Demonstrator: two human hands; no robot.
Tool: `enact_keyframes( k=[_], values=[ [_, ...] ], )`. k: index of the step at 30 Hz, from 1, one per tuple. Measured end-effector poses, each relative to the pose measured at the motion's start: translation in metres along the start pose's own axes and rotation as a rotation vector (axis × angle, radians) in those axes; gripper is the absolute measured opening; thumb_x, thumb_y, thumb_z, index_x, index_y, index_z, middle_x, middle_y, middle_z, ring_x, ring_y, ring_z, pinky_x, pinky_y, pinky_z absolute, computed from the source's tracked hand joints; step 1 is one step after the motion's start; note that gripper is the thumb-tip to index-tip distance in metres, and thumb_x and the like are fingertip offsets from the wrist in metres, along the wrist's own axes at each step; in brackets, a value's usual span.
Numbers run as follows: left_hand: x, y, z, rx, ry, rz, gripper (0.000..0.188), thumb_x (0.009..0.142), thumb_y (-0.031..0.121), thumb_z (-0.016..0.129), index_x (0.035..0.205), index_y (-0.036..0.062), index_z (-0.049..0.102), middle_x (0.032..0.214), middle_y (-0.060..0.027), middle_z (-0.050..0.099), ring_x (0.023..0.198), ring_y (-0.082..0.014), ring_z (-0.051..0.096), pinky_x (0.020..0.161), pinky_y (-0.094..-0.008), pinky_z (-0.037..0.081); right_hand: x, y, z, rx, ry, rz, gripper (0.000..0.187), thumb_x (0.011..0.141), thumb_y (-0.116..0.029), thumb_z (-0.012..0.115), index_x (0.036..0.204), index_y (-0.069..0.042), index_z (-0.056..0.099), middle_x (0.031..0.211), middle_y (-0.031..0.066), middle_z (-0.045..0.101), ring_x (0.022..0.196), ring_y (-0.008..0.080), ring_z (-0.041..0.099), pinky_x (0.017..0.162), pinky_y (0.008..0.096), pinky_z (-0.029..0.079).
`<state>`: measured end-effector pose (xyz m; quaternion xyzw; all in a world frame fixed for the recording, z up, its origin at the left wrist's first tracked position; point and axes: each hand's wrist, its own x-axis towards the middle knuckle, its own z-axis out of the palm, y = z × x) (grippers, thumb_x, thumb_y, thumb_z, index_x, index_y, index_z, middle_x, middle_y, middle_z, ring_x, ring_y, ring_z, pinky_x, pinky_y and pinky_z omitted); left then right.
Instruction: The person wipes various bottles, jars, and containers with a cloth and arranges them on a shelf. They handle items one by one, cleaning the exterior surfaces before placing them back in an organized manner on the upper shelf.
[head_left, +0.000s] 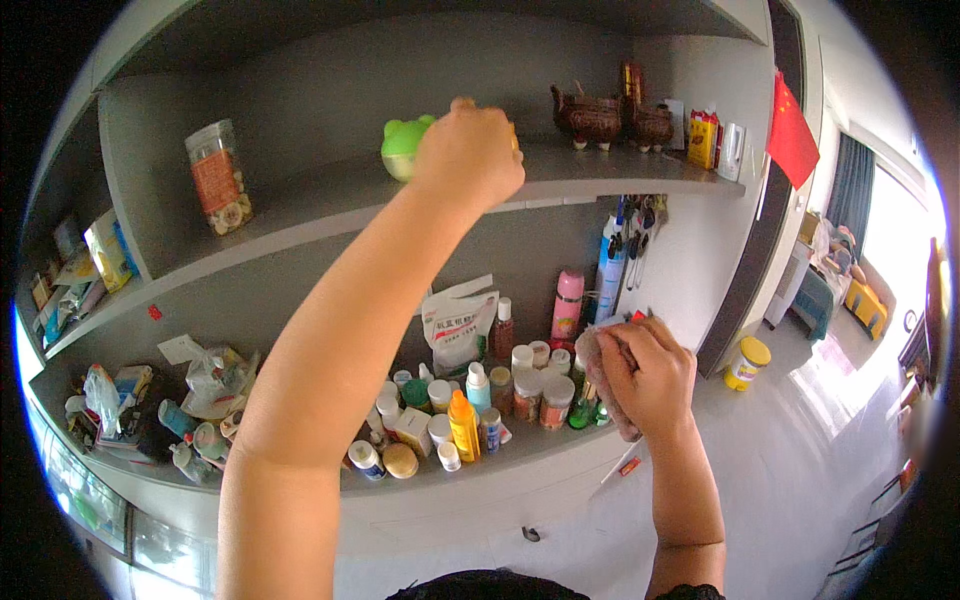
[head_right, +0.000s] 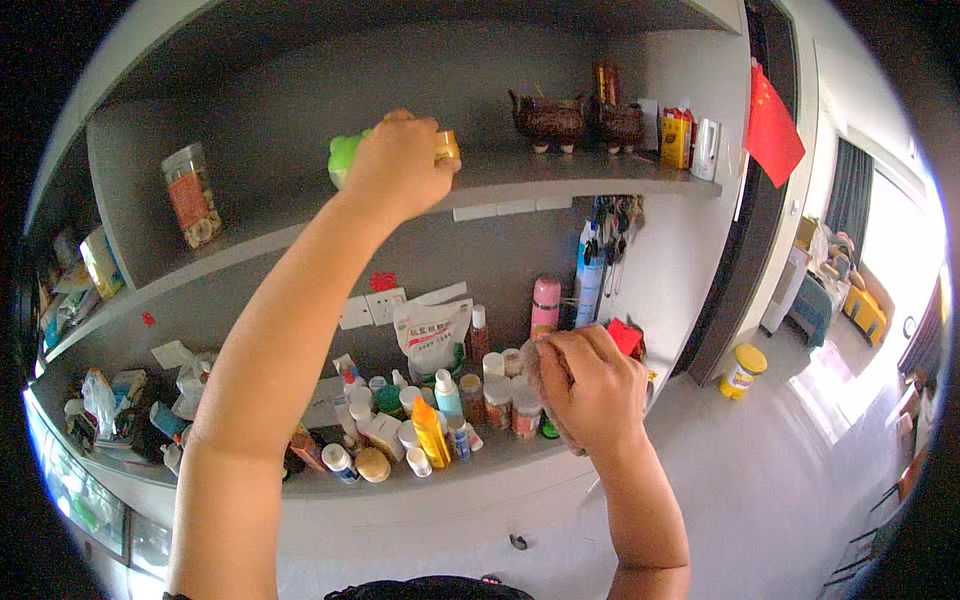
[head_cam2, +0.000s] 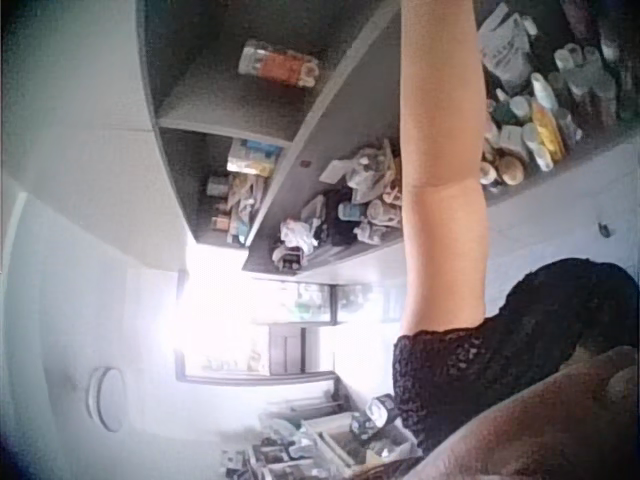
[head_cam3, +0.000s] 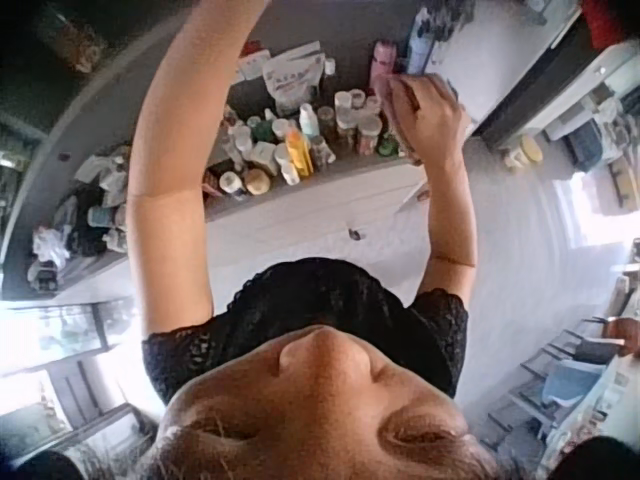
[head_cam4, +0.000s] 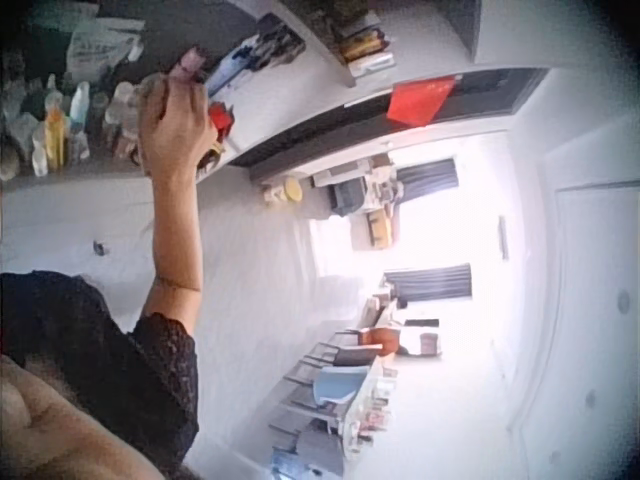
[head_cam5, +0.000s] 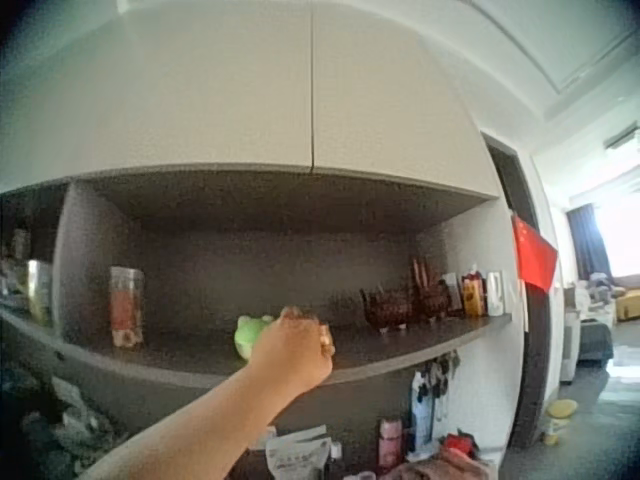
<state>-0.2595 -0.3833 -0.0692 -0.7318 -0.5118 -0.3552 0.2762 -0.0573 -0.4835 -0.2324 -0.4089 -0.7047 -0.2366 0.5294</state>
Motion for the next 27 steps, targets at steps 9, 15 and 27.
enact_keyframes(
  k=[9, 15, 27],
  values=[
    [-0.033, 0.009, 0.0, -0.156, 0.777, 0.425, 0.04, 0.072, 0.018, 0.076, 0.106, 0.0025, 0.06, 0.095, -0.0154, 0.063, 0.083, -0.0296, 0.064, 0.073, -0.0371, 0.052, -0.017, 0.014, -0.005, -0.001, 0.019, 0.11, 0.005, 0.077, -0.01, 0.07, 0.08, -0.008, 0.067, 0.077, 0.0072, 0.065, 0.06, 0.0251, 0.062, 0.054, 0.0335, 0.05],
    [-0.21, 0.109, 0.087, -1.187, 0.064, -0.054, 0.034, 0.076, 0.009, 0.076, 0.104, 0.0049, 0.057, 0.089, -0.0044, 0.058, 0.071, -0.0108, 0.053, 0.061, -0.0246, 0.045, -0.058, 0.048, -0.014, -0.027, 0.027, 0.339, 0.006, 0.079, -0.009, 0.07, 0.082, -0.006, 0.066, 0.076, 0.0106, 0.064, 0.061, 0.0276, 0.062, 0.055, 0.0342, 0.048],
    [-0.379, 0.134, 0.301, -0.893, -0.255, -0.879, 0.063, 0.075, 0.011, 0.075, 0.126, 0.0025, 0.039, 0.119, -0.0172, 0.047, 0.103, -0.0314, 0.051, 0.089, -0.0393, 0.045, -0.161, 0.073, 0.09, 0.056, -0.889, 0.666, 0.081, 0.079, -0.036, 0.066, 0.146, -0.011, 0.027, 0.089, 0.0216, 0.067, 0.08, 0.0389, 0.066, 0.071, 0.0457, 0.051]
  ],
)
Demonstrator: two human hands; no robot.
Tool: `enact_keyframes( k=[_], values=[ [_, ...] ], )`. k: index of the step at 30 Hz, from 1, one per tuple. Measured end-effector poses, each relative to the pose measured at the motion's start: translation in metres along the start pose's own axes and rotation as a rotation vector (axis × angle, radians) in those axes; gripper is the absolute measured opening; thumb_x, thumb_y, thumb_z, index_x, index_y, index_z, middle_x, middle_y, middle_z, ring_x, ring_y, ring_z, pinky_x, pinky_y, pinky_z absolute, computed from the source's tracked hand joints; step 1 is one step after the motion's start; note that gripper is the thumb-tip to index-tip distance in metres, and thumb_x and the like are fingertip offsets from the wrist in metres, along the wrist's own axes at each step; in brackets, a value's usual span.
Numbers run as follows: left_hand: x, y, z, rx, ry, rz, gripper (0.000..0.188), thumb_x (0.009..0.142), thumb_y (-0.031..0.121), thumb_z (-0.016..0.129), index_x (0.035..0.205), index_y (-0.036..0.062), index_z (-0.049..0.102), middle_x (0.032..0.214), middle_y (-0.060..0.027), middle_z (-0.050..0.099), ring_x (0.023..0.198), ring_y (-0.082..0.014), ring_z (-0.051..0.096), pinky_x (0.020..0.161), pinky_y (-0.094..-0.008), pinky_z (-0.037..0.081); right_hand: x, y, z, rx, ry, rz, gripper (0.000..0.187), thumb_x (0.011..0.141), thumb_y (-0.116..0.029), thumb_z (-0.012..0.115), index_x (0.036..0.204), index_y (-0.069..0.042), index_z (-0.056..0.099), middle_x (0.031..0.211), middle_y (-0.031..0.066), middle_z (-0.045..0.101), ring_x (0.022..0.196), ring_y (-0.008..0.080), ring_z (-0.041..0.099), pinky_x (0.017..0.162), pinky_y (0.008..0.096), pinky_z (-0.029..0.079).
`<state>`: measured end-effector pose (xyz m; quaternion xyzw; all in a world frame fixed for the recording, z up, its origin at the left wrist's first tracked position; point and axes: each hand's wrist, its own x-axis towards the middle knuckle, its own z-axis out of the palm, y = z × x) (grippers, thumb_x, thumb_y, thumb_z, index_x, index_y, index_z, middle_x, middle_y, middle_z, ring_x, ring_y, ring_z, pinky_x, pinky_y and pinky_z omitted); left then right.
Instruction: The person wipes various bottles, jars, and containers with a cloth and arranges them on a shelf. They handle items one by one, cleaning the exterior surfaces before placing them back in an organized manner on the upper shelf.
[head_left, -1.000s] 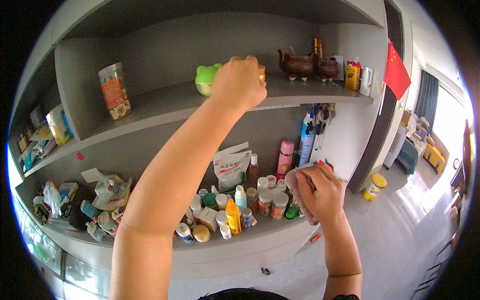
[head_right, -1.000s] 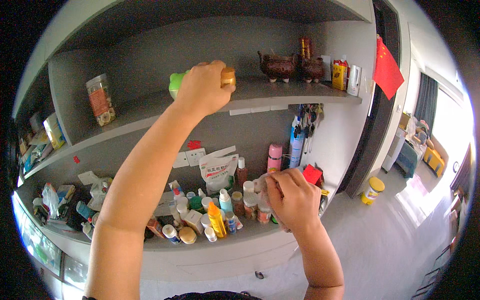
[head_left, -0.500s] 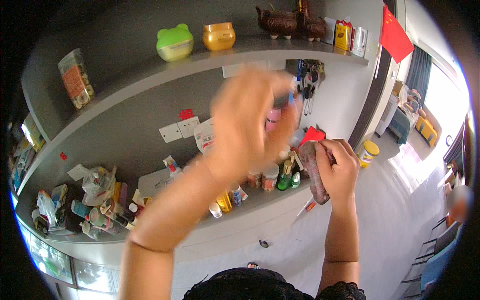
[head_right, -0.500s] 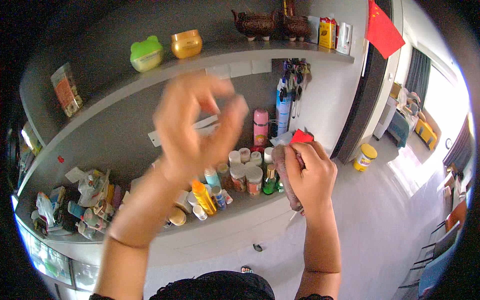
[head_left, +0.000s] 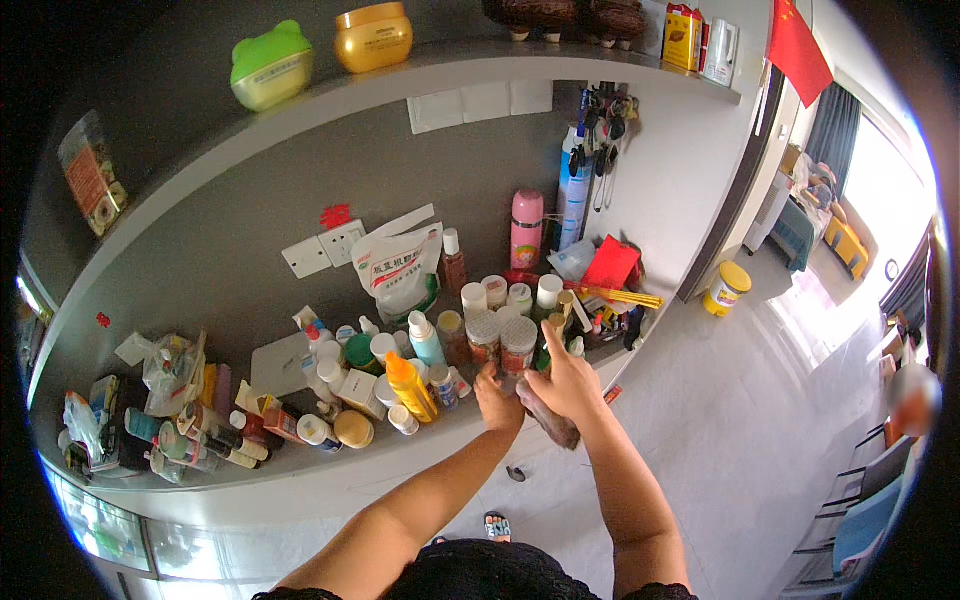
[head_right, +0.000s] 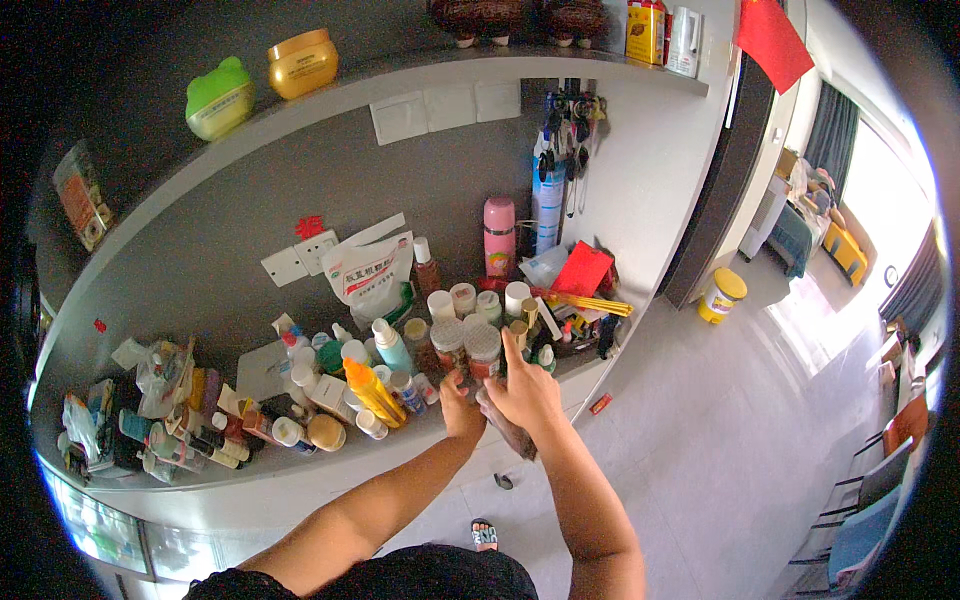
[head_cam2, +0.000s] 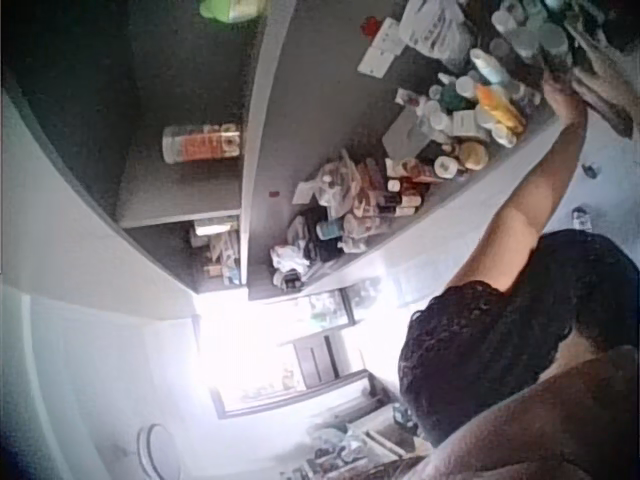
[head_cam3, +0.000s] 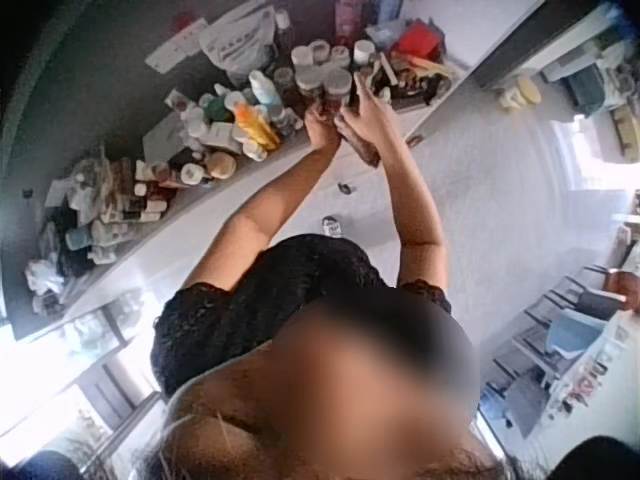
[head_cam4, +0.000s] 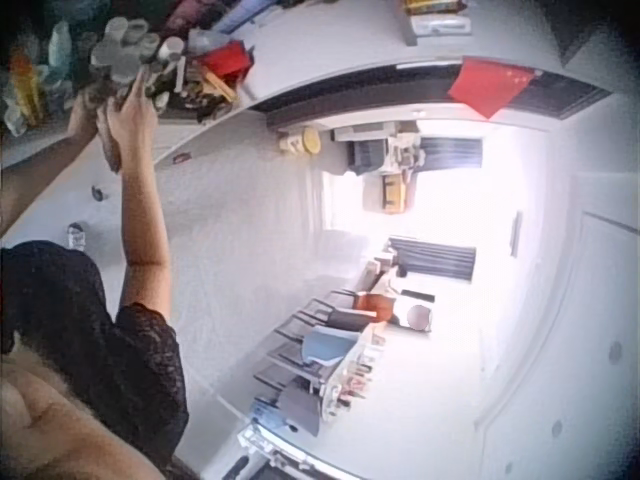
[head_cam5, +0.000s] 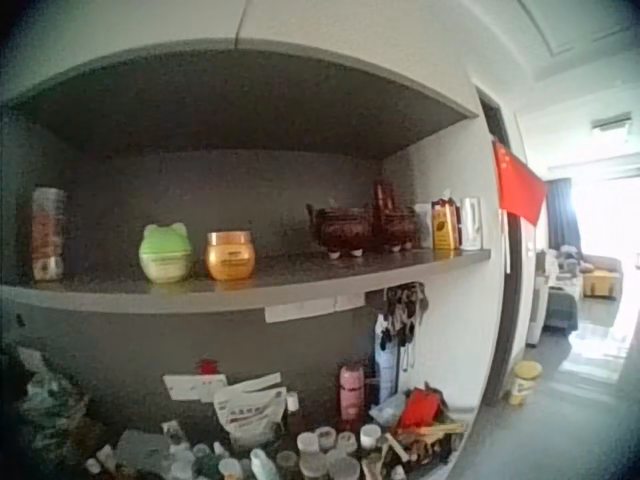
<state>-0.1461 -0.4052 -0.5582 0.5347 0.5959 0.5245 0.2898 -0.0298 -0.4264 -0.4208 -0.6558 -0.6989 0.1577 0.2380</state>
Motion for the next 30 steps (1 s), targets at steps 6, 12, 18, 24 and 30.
enact_keyframes(
  k=[6, 12, 18, 24, 30],
  values=[
    [-0.006, -0.024, 0.006, 0.042, 0.065, 0.075, 0.053, 0.081, 0.014, 0.071, 0.122, 0.0037, 0.04, 0.112, -0.0135, 0.048, 0.095, -0.0248, 0.053, 0.078, -0.0352, 0.047, 0.054, -0.027, 0.014, -0.217, -0.195, 0.093, 0.098, 0.077, -0.04, 0.067, 0.148, -0.002, 0.012, 0.099, 0.0282, 0.065, 0.093, 0.041, 0.065, 0.081, 0.0475, 0.052],
    [-0.015, -0.015, -0.01, -0.078, -0.027, 0.021, 0.064, 0.072, -0.004, 0.066, 0.129, -0.0001, 0.037, 0.12, -0.0196, 0.045, 0.102, -0.0333, 0.05, 0.09, -0.0413, 0.044, 0.048, -0.022, 0.026, -0.25, -0.172, 0.12, 0.08, 0.079, -0.039, 0.068, 0.136, 0.001, 0.028, 0.099, 0.0253, 0.066, 0.092, 0.0404, 0.065, 0.079, 0.0491, 0.052],
    [-0.03, 0.004, -0.04, 0.162, -0.046, 0.362, 0.081, 0.068, 0.0, 0.072, 0.138, 0.0032, 0.031, 0.133, -0.0232, 0.039, 0.117, -0.0402, 0.046, 0.098, -0.0437, 0.04, -0.013, -0.026, 0.005, -0.171, -0.182, -0.039, 0.074, 0.077, -0.037, 0.07, 0.134, -0.007, 0.032, 0.084, 0.024, 0.067, 0.08, 0.0434, 0.065, 0.071, 0.0516, 0.051],
    [-0.049, 0.018, -0.092, -0.184, -0.388, 0.214, 0.082, 0.068, 0.017, 0.083, 0.131, 0.0026, 0.033, 0.114, -0.0205, 0.057, 0.105, -0.036, 0.059, 0.091, -0.0419, 0.048, -0.063, -0.034, -0.051, 0.282, -0.383, -0.239, 0.072, 0.076, -0.043, 0.073, 0.132, -0.012, 0.041, 0.078, 0.0172, 0.069, 0.072, 0.0379, 0.067, 0.065, 0.0457, 0.052],
    [-0.067, 0.031, -0.148, -0.093, -0.41, 0.159, 0.074, 0.067, 0.018, 0.083, 0.122, 0.005, 0.036, 0.103, -0.02, 0.061, 0.094, -0.0345, 0.064, 0.082, -0.0386, 0.051, -0.077, -0.064, -0.063, 0.515, 0.244, -0.202, 0.031, 0.075, -0.028, 0.077, 0.092, -0.003, 0.068, 0.075, 0.0092, 0.066, 0.066, 0.0209, 0.063, 0.064, 0.0327, 0.051]
  ],
)
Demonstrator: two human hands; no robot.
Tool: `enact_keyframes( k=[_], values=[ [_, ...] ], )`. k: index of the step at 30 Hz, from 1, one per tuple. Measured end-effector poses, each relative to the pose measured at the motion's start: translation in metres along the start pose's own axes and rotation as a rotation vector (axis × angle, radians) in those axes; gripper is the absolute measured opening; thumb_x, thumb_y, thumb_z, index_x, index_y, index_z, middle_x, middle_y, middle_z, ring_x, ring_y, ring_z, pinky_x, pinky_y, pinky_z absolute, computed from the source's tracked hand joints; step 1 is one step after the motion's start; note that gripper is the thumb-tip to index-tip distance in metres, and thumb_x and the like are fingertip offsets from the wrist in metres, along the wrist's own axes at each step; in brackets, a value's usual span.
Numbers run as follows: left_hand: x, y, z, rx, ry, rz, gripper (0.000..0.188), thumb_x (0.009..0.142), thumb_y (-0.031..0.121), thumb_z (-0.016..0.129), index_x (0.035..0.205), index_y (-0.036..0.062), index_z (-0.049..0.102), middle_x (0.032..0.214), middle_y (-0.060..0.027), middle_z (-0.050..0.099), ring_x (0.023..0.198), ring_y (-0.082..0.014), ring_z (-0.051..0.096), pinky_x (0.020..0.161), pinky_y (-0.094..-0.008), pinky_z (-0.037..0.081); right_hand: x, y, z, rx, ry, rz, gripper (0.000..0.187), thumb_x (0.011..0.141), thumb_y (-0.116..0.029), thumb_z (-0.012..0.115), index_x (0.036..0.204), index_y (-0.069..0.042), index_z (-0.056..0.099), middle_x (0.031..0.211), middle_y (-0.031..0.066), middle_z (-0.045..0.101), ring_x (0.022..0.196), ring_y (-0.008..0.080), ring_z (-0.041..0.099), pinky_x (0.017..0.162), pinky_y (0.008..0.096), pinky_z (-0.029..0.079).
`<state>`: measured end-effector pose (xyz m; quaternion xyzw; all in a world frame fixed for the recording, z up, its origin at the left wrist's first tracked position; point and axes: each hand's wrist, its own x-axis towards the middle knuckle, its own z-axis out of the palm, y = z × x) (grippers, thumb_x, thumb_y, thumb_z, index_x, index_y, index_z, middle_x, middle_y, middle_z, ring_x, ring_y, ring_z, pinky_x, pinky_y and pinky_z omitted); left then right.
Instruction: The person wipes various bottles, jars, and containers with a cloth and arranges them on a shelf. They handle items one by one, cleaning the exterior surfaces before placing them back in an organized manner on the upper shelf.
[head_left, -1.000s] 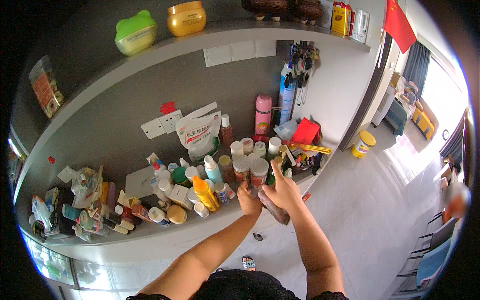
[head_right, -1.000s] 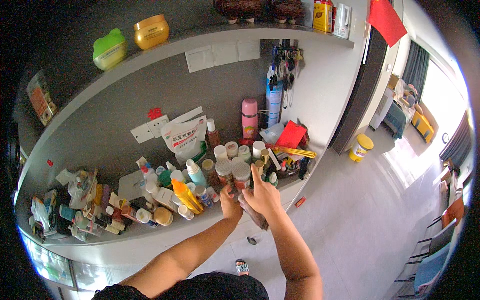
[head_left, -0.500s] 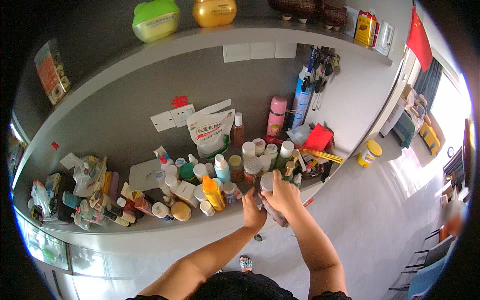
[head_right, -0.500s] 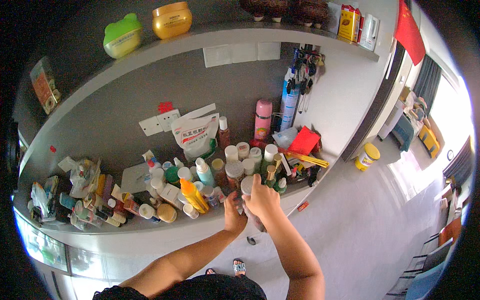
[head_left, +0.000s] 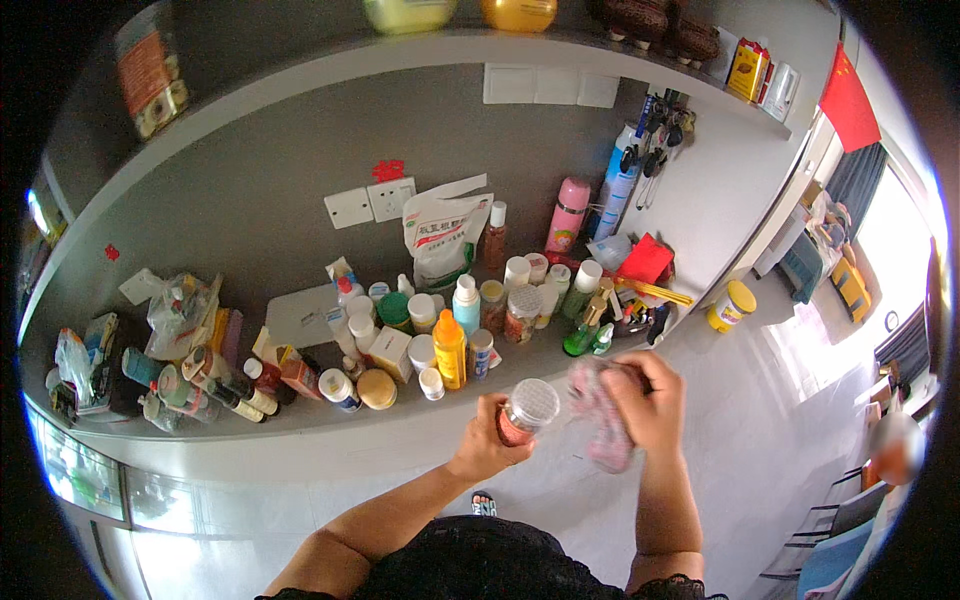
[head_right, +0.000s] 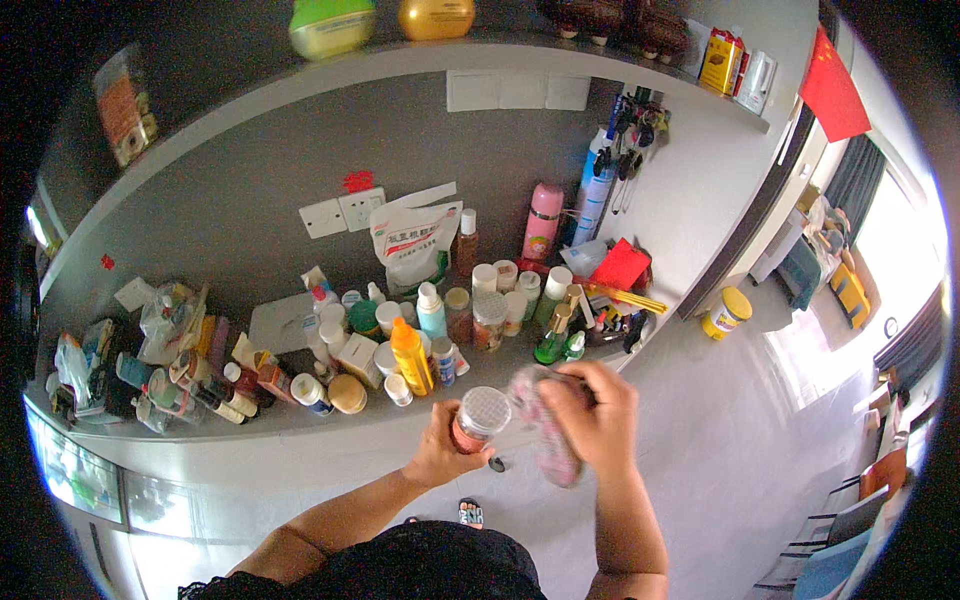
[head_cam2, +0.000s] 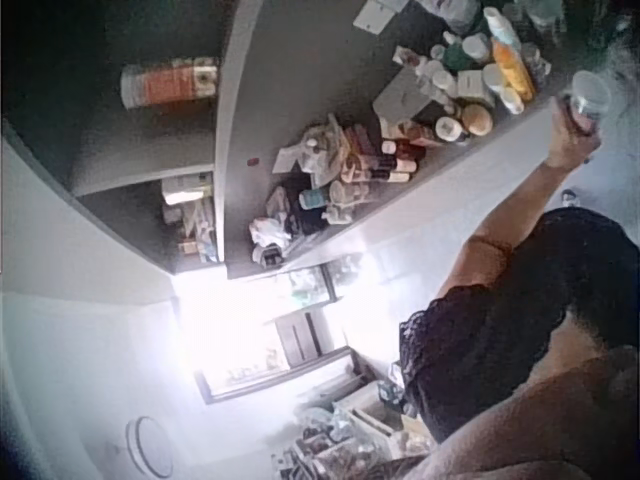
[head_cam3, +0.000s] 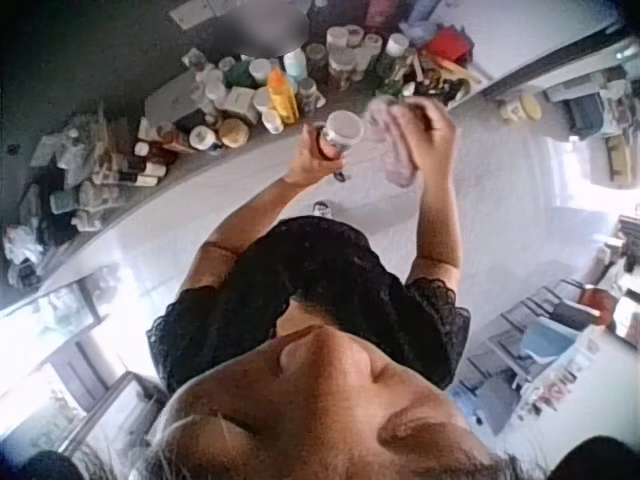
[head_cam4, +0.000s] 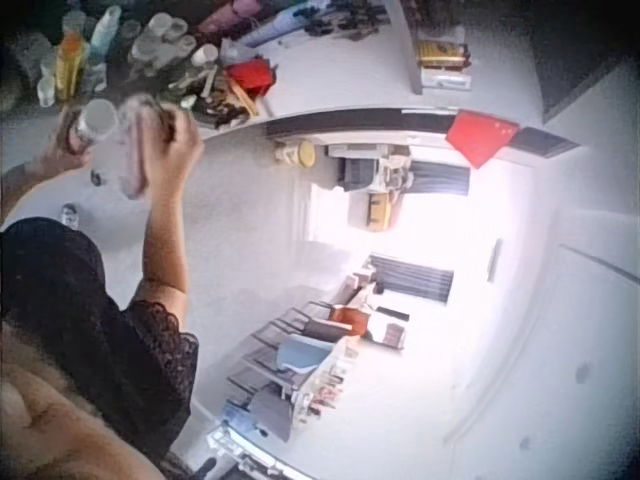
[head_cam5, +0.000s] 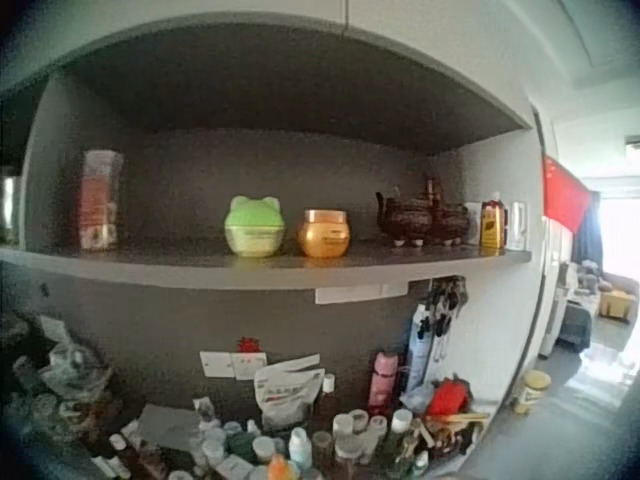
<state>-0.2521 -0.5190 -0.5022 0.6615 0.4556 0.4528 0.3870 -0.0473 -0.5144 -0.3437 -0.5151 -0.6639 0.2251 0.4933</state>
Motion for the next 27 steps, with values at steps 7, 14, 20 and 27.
enact_keyframes(
  k=[7, 14, 20, 27],
  values=[
    [-0.023, 0.03, -0.053, 0.068, 0.067, 0.064, 0.079, 0.061, 0.02, 0.087, 0.122, 0.0044, 0.04, 0.102, -0.0188, 0.062, 0.093, -0.0329, 0.064, 0.079, -0.0402, 0.052, -0.008, -0.022, 0.067, -0.191, -0.141, -0.341, 0.032, 0.074, -0.02, 0.074, 0.103, -0.008, 0.066, 0.09, 0.0126, 0.062, 0.082, 0.0303, 0.062, 0.071, 0.0378, 0.051],
    [-0.036, 0.058, -0.114, -0.778, -0.242, -0.215, 0.068, 0.077, 0.012, 0.077, 0.133, 0.0034, 0.039, 0.119, -0.0066, 0.055, 0.109, -0.0174, 0.055, 0.093, -0.0347, 0.046, -0.006, -0.045, 0.091, -0.031, 0.033, -0.357, 0.029, 0.075, -0.008, 0.072, 0.103, -0.003, 0.066, 0.09, 0.0133, 0.064, 0.081, 0.0274, 0.063, 0.072, 0.0339, 0.05],
    [-0.041, 0.068, -0.135, -1.088, -0.111, -0.211, 0.062, 0.087, 0.028, 0.068, 0.135, 0.0029, 0.038, 0.124, -0.0105, 0.054, 0.108, -0.0223, 0.059, 0.093, -0.0406, 0.049, -0.032, -0.05, 0.128, 0.053, -0.079, -0.323, 0.027, 0.076, -0.012, 0.073, 0.099, 0.001, 0.067, 0.086, 0.0134, 0.065, 0.077, 0.0257, 0.06, 0.068, 0.0327, 0.048],
    [-0.046, 0.046, -0.161, -1.229, -0.073, -0.475, 0.054, 0.096, 0.046, 0.048, 0.133, 0.0079, 0.043, 0.121, -0.0097, 0.058, 0.103, -0.025, 0.061, 0.091, -0.047, 0.049, -0.009, -0.088, 0.146, -0.031, -0.009, -0.582, 0.027, 0.077, -0.015, 0.072, 0.101, -0.003, 0.067, 0.093, 0.013, 0.066, 0.081, 0.0275, 0.062, 0.073, 0.0361, 0.05]
  ],
)
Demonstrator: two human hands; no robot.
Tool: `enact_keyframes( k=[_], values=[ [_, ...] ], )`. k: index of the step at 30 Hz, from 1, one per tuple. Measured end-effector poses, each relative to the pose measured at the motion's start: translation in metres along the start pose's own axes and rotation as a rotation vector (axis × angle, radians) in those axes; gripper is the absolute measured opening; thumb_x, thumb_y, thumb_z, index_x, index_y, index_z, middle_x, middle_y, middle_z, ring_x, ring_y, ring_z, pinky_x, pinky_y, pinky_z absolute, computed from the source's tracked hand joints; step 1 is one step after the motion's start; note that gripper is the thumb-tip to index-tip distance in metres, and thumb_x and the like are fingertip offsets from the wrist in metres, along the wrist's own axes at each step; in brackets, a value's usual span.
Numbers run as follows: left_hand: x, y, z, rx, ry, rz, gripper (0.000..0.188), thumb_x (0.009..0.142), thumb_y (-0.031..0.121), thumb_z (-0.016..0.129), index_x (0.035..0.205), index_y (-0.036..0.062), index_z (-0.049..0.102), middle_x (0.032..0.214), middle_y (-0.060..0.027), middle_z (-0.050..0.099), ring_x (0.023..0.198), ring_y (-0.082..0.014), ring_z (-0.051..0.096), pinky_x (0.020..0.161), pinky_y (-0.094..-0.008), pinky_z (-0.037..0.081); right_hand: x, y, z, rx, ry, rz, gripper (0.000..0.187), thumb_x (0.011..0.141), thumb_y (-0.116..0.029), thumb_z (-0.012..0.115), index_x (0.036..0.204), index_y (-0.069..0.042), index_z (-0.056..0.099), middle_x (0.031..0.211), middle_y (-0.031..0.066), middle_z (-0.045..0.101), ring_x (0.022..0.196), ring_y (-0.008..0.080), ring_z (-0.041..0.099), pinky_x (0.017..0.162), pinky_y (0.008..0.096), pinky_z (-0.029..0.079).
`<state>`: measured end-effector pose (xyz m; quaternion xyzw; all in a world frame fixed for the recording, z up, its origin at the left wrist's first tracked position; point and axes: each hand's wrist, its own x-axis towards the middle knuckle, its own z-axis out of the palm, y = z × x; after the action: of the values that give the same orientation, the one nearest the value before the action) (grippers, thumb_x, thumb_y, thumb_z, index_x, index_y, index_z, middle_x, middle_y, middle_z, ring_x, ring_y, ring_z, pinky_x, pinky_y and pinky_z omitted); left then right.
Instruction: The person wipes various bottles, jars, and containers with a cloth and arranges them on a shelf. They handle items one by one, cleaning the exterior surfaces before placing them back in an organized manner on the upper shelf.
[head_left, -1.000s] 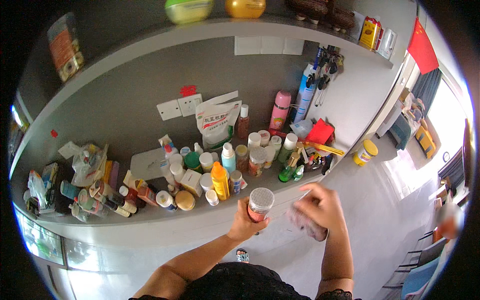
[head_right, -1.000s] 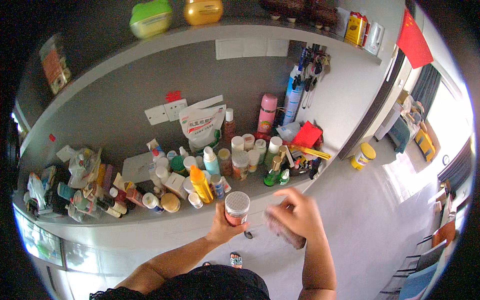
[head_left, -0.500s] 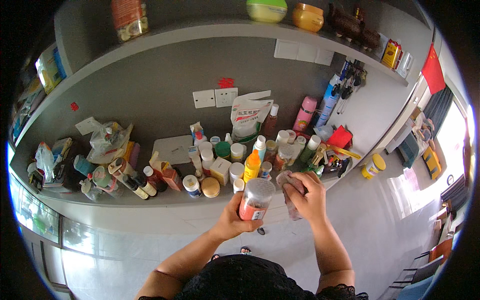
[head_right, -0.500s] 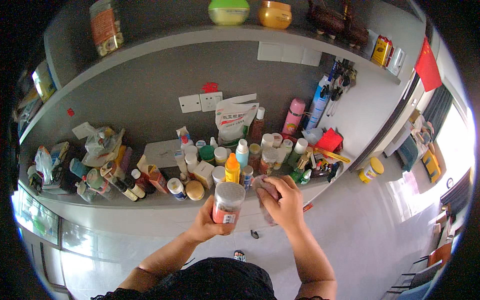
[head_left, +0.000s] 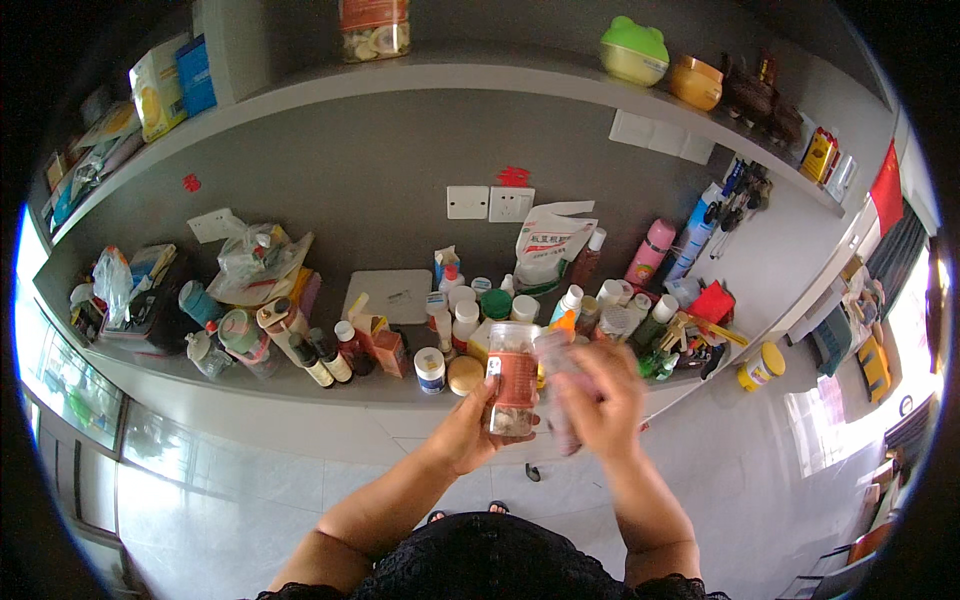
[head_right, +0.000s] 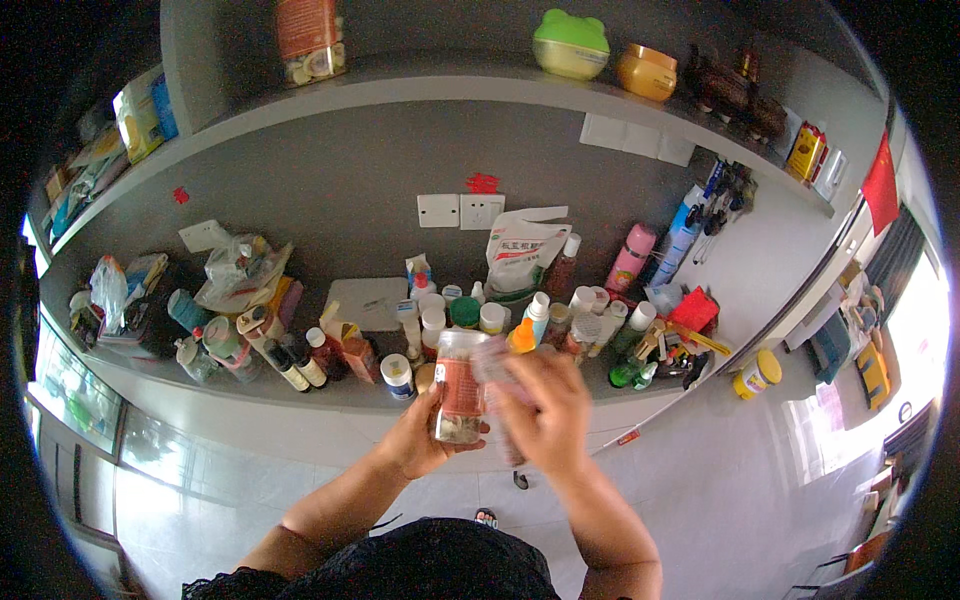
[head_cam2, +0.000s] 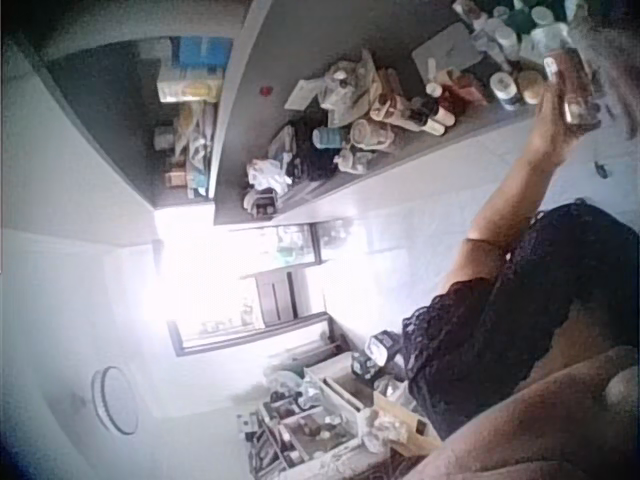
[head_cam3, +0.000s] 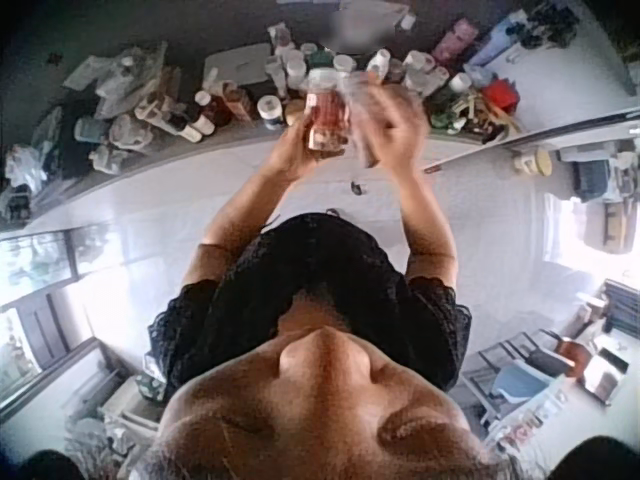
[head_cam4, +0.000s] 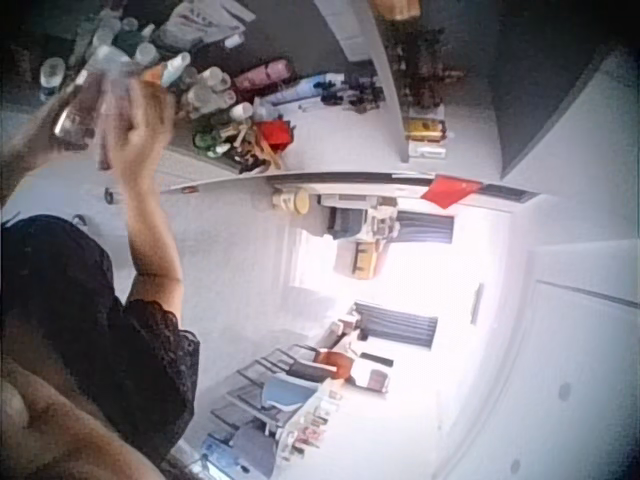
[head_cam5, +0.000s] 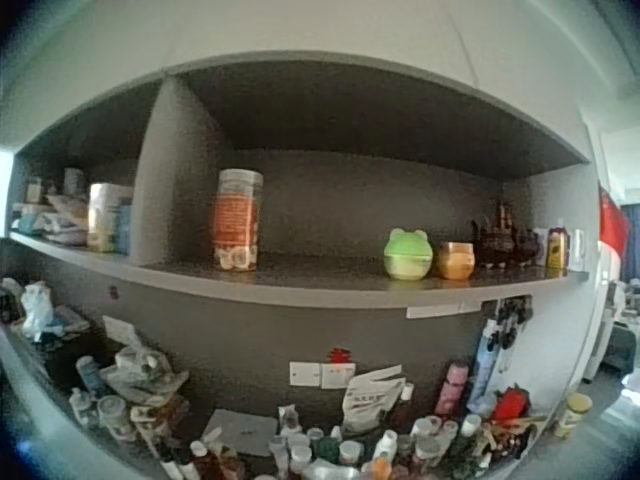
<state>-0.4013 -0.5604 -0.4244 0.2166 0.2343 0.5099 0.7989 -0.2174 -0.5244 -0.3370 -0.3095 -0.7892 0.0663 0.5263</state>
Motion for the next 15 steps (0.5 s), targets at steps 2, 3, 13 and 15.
enact_keyframes(
  k=[2, 3, 13, 15],
  values=[
    [0.004, 0.001, -0.001, -0.043, 0.1, 0.031, 0.051, 0.097, 0.046, 0.046, 0.133, 0.0101, 0.044, 0.121, -0.0082, 0.058, 0.104, -0.0226, 0.06, 0.091, -0.0437, 0.049, -0.014, -0.012, 0.02, 0.006, -0.175, -0.044, 0.029, 0.077, -0.019, 0.074, 0.103, -0.007, 0.069, 0.092, 0.0109, 0.065, 0.086, 0.0279, 0.064, 0.075, 0.0367, 0.052],
    [0.005, 0.003, -0.003, -0.064, 0.148, 0.047, 0.05, 0.097, 0.047, 0.044, 0.133, 0.0112, 0.045, 0.12, -0.0075, 0.059, 0.105, -0.0214, 0.06, 0.09, -0.0421, 0.049, -0.021, -0.017, 0.016, 0.104, -0.333, 0.018, 0.029, 0.076, -0.019, 0.074, 0.102, -0.007, 0.069, 0.092, 0.0108, 0.066, 0.085, 0.0275, 0.064, 0.075, 0.0365, 0.052],
    [-0.022, 0.01, -0.04, 0.841, 0.122, 0.691, 0.084, 0.065, 0.023, 0.089, 0.132, 0.0015, 0.043, 0.119, -0.0082, 0.056, 0.11, -0.0173, 0.054, 0.094, -0.0332, 0.045, 0.046, -0.019, 0.008, 0.177, -0.246, -0.058, 0.026, 0.076, -0.014, 0.075, 0.1, -0.006, 0.071, 0.093, 0.0101, 0.064, 0.079, 0.0236, 0.063, 0.07, 0.0317, 0.05],
    [-0.03, 0.017, -0.037, 1.127, 0.18, 0.794, 0.081, 0.065, 0.02, 0.089, 0.13, 0.001, 0.045, 0.118, -0.0094, 0.056, 0.108, -0.0175, 0.055, 0.093, -0.0336, 0.046, 0.047, -0.022, 0.018, 0.208, -0.419, -0.049, 0.025, 0.077, -0.014, 0.074, 0.101, -0.008, 0.071, 0.096, 0.0095, 0.063, 0.08, 0.0238, 0.063, 0.07, 0.0314, 0.049]
  ],
)
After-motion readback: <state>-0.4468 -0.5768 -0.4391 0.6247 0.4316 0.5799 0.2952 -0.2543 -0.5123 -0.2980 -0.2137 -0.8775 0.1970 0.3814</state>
